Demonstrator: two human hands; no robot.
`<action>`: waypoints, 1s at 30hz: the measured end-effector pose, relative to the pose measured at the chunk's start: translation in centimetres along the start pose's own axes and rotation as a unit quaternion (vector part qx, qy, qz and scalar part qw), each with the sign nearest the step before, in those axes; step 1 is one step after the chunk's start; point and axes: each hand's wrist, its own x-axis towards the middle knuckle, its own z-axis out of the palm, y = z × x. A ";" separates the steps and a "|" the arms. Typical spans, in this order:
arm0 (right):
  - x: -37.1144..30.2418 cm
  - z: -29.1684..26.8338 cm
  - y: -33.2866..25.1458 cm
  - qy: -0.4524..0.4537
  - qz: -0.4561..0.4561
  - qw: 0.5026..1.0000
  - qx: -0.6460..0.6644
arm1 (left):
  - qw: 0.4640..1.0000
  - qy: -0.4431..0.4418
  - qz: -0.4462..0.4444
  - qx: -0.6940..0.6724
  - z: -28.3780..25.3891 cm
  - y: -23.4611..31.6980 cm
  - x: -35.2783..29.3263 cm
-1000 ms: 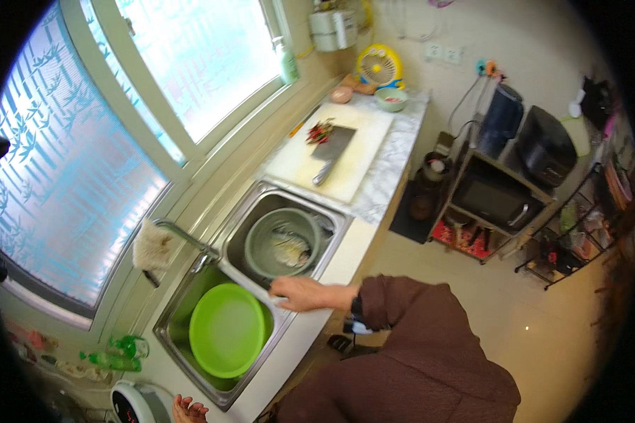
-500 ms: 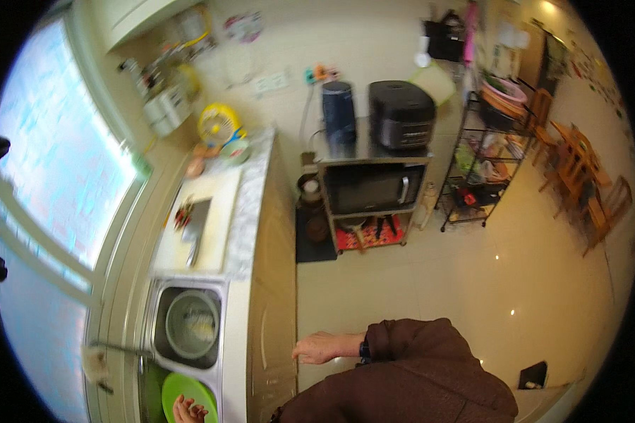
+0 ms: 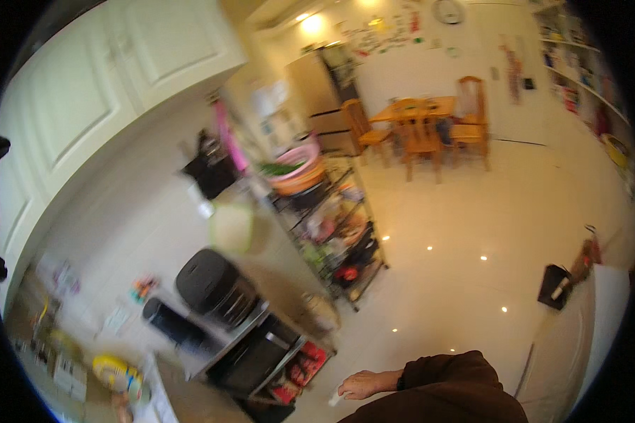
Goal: The person washes rice in a rice cooker pot under running water, then places the pot into the rice cooker and starts it. They then move to the dining table, pick up bowls of sliced vegetables, and return to the kitchen to place them on the counter. Finally, they handle a whole fish in a colander and place it on the counter.
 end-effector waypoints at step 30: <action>-25.7 -18.1 32.0 0.289 0.653 0.696 0.077 | 0.805 -0.591 0.060 0.012 75.6 5.8 30.8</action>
